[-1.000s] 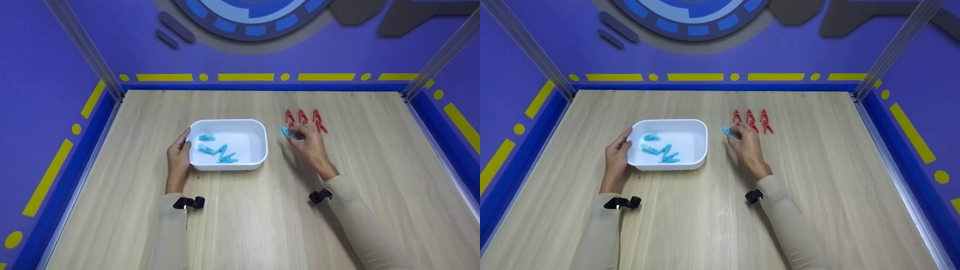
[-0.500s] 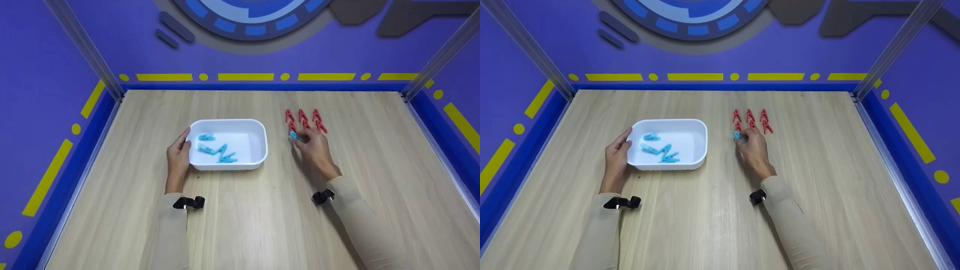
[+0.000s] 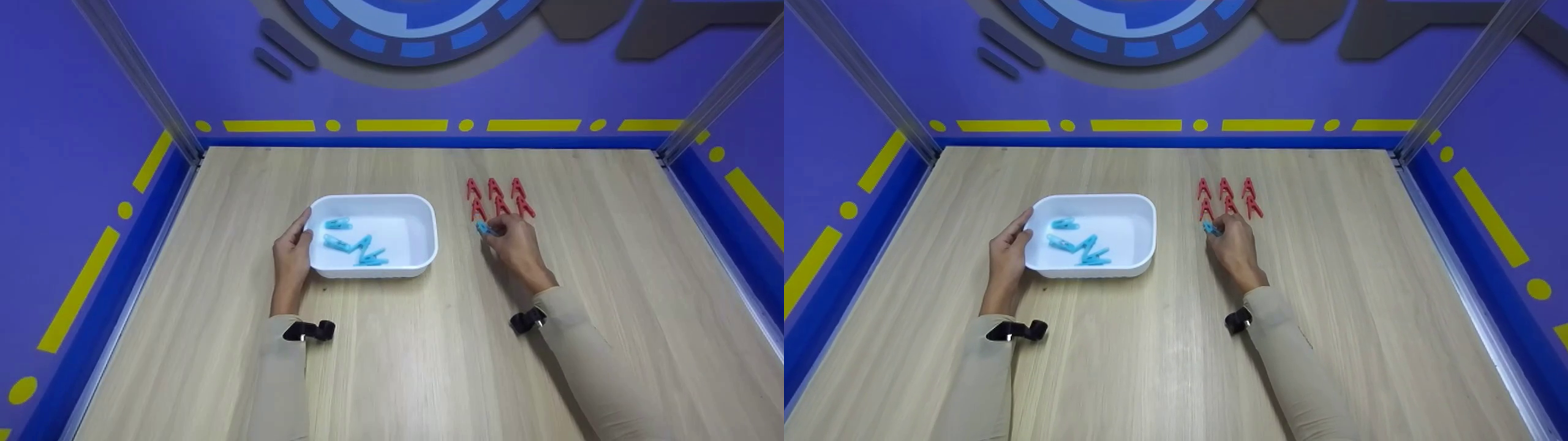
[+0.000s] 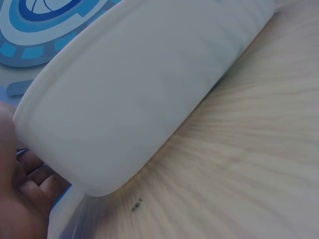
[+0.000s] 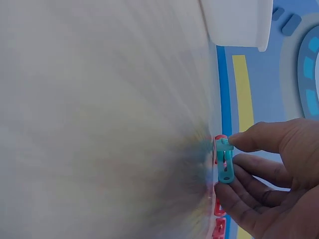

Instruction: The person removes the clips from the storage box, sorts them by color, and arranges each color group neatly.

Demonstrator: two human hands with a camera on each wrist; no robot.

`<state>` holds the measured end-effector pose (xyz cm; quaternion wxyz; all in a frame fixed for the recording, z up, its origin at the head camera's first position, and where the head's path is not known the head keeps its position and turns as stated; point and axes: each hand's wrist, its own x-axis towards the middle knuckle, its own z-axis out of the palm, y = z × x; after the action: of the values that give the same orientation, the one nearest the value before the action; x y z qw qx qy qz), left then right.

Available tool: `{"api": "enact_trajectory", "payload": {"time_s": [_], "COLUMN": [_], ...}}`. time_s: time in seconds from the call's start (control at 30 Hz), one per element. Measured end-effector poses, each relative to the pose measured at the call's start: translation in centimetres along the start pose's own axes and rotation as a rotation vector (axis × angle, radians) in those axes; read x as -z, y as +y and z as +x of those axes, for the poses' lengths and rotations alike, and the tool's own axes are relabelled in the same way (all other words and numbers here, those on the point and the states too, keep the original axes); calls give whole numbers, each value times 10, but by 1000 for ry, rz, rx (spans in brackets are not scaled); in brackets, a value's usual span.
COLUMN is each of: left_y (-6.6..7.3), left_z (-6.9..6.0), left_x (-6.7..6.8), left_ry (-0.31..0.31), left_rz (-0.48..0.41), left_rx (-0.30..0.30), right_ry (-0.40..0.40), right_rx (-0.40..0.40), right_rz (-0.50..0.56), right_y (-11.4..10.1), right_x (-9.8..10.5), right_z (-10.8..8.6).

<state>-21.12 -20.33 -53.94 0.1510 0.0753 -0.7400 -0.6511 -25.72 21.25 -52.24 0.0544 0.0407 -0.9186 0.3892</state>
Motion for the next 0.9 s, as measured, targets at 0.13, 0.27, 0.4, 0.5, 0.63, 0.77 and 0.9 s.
{"api": "enact_trajectory", "payload": {"time_s": [0.13,0.27,0.4,0.5,0.63,0.77,0.9], "left_y": [1,2,2,1,2,4,4], "left_z": [0,-1,-1,0,0,-1,-1], "left_x": [0,0,0,0,0,0,0], "left_ry": [3,-3,3,7,4,-6,-6], "left_rz": [0,8,-2,-20,-21,-16,-22], "left_rx": [-1,9,-4,-18,-5,22,24], "right_ry": [-11,-18,-16,-13,-13,-15,-18], "right_rx": [-8,-9,-5,-12,-30,-32,-35], "right_rz": [-16,-24,-26,-27,-16,-3,0], "right_y": [0,0,0,0,0,0,0], "right_x": [-1,-2,-3,-4,-5,-6,-6], "right_z": [1,3,4,5,7,8,8]}}
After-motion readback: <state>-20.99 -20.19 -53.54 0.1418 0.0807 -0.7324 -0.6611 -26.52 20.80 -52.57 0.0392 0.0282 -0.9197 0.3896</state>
